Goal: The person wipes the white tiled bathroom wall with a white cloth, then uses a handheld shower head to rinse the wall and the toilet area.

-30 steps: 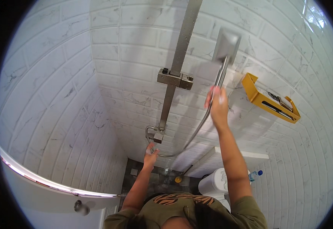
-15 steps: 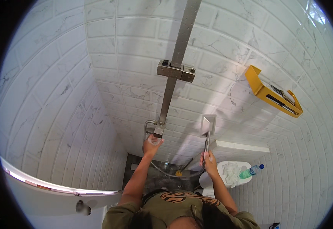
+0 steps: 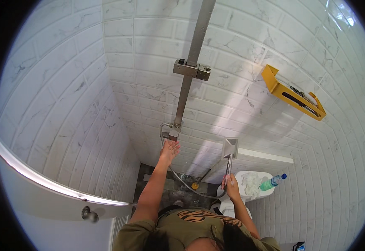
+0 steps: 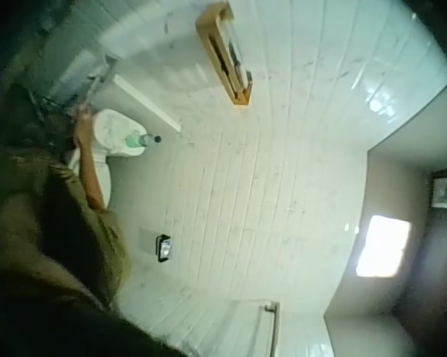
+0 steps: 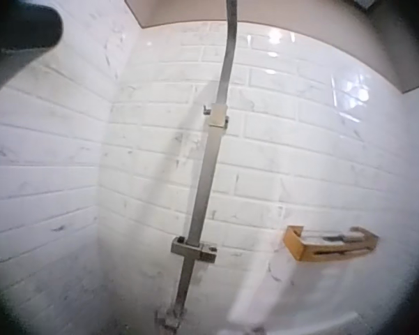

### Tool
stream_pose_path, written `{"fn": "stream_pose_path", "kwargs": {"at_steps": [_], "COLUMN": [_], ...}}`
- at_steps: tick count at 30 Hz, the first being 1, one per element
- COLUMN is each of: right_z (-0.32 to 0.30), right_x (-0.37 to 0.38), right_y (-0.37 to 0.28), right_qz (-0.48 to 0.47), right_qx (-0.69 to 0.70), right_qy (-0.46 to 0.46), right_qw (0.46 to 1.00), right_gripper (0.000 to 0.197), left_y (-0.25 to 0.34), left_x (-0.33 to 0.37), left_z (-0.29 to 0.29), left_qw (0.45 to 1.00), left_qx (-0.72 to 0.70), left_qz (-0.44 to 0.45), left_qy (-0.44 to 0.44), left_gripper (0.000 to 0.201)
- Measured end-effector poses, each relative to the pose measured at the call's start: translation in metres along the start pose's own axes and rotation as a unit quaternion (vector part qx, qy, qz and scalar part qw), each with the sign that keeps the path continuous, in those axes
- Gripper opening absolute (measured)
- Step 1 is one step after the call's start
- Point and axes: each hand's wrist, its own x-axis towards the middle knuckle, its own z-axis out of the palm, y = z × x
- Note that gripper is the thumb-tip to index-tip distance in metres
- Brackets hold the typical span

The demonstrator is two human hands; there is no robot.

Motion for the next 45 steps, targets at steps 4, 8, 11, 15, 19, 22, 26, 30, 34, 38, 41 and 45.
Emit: {"fn": "stream_pose_path", "kwargs": {"at_steps": [4, 8, 11, 15, 19, 22, 26, 30, 34, 38, 41, 45], "right_z": [0.0, -0.002, -0.008, -0.015, -0.02, -0.028, -0.039, -0.041, -0.041, -0.033, -0.027, -0.023], "right_x": [-0.018, -0.047, -0.064, -0.08, -0.081, -0.079, -0.074, -0.067, -0.058, -0.052, -0.051, -0.052], "right_y": [0.011, 0.007, 0.01, 0.013, 0.018, 0.016, 0.011, 0.009, 0.018, 0.014, 0.017, 0.027], "right_qz": [-0.01, -0.004, 0.014, 0.038, 0.021, 0.021, 0.021, 0.032, 0.035, 0.048, 0.035, 0.014], "right_qx": [-0.018, -0.033, -0.015, -0.004, 0.01, -0.013, 0.001, 0.003, 0.004, -0.012, -0.001, 0.005], "right_qy": [-0.006, -0.017, -0.016, 0.031, 0.054, 0.071, 0.09, 0.091, 0.07, 0.051, 0.033, 0.017], "right_qw": [1.0, 0.999, 1.0, 0.999, 0.998, 0.997, 0.996, 0.995, 0.997, 0.997, 0.999, 1.0], "right_gripper": [0.034, 0.029, 0.028, 0.031, 0.031, 0.032, 0.031, 0.029, 0.028, 0.027, 0.026, 0.024], "left_y": [-0.003, -0.003, -0.006, 0.001, -0.01, -0.016, -0.023, -0.018, -0.011, -0.001, 0.011, 0.018], "left_x": [0.009, 0.021, 0.042, 0.018, 0.031, 0.038, 0.033, 0.029, 0.03, 0.034, 0.047, 0.058], "left_z": [0.0, -0.003, -0.01, 0.036, 0.05, 0.056, 0.062, 0.051, 0.031, 0.01, -0.006, -0.014], "left_qw": [0.999, 0.963, 0.904, 0.792, 0.65, 0.603, 0.62, 0.629, 0.693, 0.806, 0.868, 0.935], "left_qx": [0.034, -0.241, -0.378, -0.509, -0.66, -0.691, -0.703, -0.673, -0.601, -0.494, -0.392, -0.262], "left_qz": [0.012, -0.119, -0.199, -0.279, -0.19, -0.145, -0.107, -0.157, -0.206, -0.212, -0.241, -0.184], "left_qy": [0.023, 0.017, -0.023, -0.189, -0.325, -0.371, -0.332, -0.356, -0.341, -0.245, -0.188, -0.154], "left_gripper": [0.046, 0.044, 0.046, 0.043, 0.04, 0.038, 0.041, 0.051, 0.055, 0.044, 0.048, 0.043]}}
